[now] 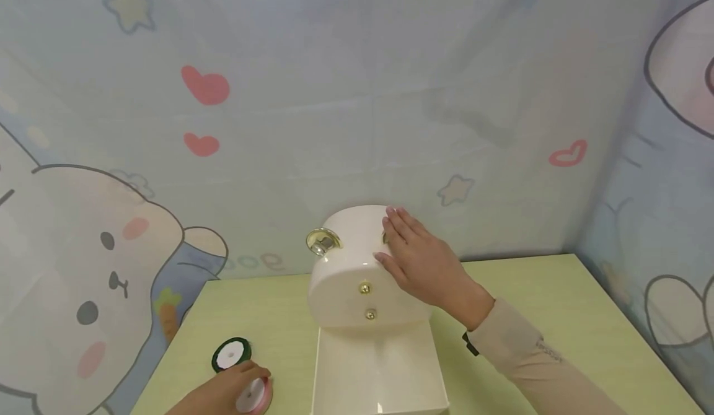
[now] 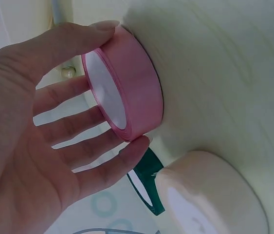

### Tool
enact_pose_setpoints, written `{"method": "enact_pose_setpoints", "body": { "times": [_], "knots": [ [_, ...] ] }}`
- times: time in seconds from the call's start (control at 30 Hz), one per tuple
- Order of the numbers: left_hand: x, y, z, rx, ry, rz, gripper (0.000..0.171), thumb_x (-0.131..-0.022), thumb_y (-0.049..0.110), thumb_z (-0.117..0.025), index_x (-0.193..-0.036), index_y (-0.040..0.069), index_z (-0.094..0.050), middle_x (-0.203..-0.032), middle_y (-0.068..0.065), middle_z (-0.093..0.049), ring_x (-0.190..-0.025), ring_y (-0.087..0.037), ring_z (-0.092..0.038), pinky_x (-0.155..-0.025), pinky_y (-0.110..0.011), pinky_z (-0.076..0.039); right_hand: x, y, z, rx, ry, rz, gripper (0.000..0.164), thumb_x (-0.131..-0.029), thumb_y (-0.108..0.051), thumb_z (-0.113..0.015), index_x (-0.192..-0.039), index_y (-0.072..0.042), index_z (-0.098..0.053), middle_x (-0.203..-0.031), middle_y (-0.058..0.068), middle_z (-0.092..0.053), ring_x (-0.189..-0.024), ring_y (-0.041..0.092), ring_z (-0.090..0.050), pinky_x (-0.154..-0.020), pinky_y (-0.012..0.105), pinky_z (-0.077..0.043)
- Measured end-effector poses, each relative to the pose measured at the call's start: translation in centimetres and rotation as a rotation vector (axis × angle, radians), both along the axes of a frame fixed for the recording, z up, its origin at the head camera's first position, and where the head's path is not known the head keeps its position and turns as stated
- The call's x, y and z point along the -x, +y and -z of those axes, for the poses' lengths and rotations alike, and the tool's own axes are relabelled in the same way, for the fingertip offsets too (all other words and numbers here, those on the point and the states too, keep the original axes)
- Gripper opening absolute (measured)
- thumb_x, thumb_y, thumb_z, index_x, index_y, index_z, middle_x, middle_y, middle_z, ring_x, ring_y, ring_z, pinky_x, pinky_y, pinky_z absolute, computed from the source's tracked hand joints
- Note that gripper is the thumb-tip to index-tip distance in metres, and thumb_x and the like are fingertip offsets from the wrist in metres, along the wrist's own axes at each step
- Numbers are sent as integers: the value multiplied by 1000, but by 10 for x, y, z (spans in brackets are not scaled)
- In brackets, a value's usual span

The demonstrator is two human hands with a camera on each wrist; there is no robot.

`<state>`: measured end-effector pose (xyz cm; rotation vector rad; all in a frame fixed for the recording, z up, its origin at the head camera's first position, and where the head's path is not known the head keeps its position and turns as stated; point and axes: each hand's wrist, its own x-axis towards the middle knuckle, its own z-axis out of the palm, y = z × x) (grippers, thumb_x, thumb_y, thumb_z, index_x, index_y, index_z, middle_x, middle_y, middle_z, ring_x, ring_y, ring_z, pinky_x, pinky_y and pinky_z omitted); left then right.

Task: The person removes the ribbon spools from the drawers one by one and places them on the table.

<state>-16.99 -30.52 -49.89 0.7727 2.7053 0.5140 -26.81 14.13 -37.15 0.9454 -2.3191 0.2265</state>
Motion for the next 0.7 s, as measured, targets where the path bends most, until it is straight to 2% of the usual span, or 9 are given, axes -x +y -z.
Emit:
{"method": "enact_pose_setpoints", "body": {
  "times": [0.13, 0.33, 0.47, 0.53, 0.6, 0.7],
  "knots": [
    [0, -2, 4, -13, 33, 24, 69, -84, 51, -85, -133, 6, -64, -118, -6, -66, -98, -6, -62, -78, -26, -55, 0, 0, 0, 0, 3, 6, 61, -104, -33, -63, -146, 10, -54, -157, 28, -50, -150, 43, -46, -121, 53, -43],
    [-1, 1, 5, 23, 35, 1, 70, -83, 53, -85, -134, 10, -64, -119, -5, -66, -100, -9, -61, -76, -27, -55, -1, 0, 1, -3, -6, 23, 62, -103, -33, -64, -147, 10, -53, -157, 28, -50, -150, 42, -46, -120, 53, -43],
    [1, -5, 16, 8, 75, 32, 73, -84, 59, -82, -135, 11, -63, -122, -6, -65, -106, -18, -62, -76, -30, -56, -2, -1, 0, -5, -20, 30, 63, -103, -33, -64, -147, 10, -52, -157, 28, -50, -151, 42, -46, -120, 53, -43],
    [7, -14, 33, 11, 168, 93, 70, -89, 62, -75, -136, 12, -62, -122, -7, -64, -107, -23, -62, -74, -31, -56, -2, -1, -1, -5, -30, 27, 64, -103, -34, -64, -148, 10, -52, -158, 28, -49, -151, 42, -45, -121, 53, -43],
    [11, -20, 45, 37, 231, 113, 74, -88, 68, -72, -138, 14, -61, -124, -10, -64, -109, -30, -62, -77, -39, -58, -2, -1, -3, -6, -41, 22, 64, -103, -35, -64, -147, 10, -52, -158, 28, -48, -151, 42, -45, -121, 53, -42],
    [14, -26, 57, 78, 339, 133, 78, -87, 74, -68, -140, 18, -58, -128, -12, -62, -110, -35, -63, -78, -47, -59, -3, -1, -4, -2, -59, 15, 66, -102, -36, -66, -147, 9, -53, -159, 27, -48, -152, 42, -44, -122, 52, -42]
  ]
}}
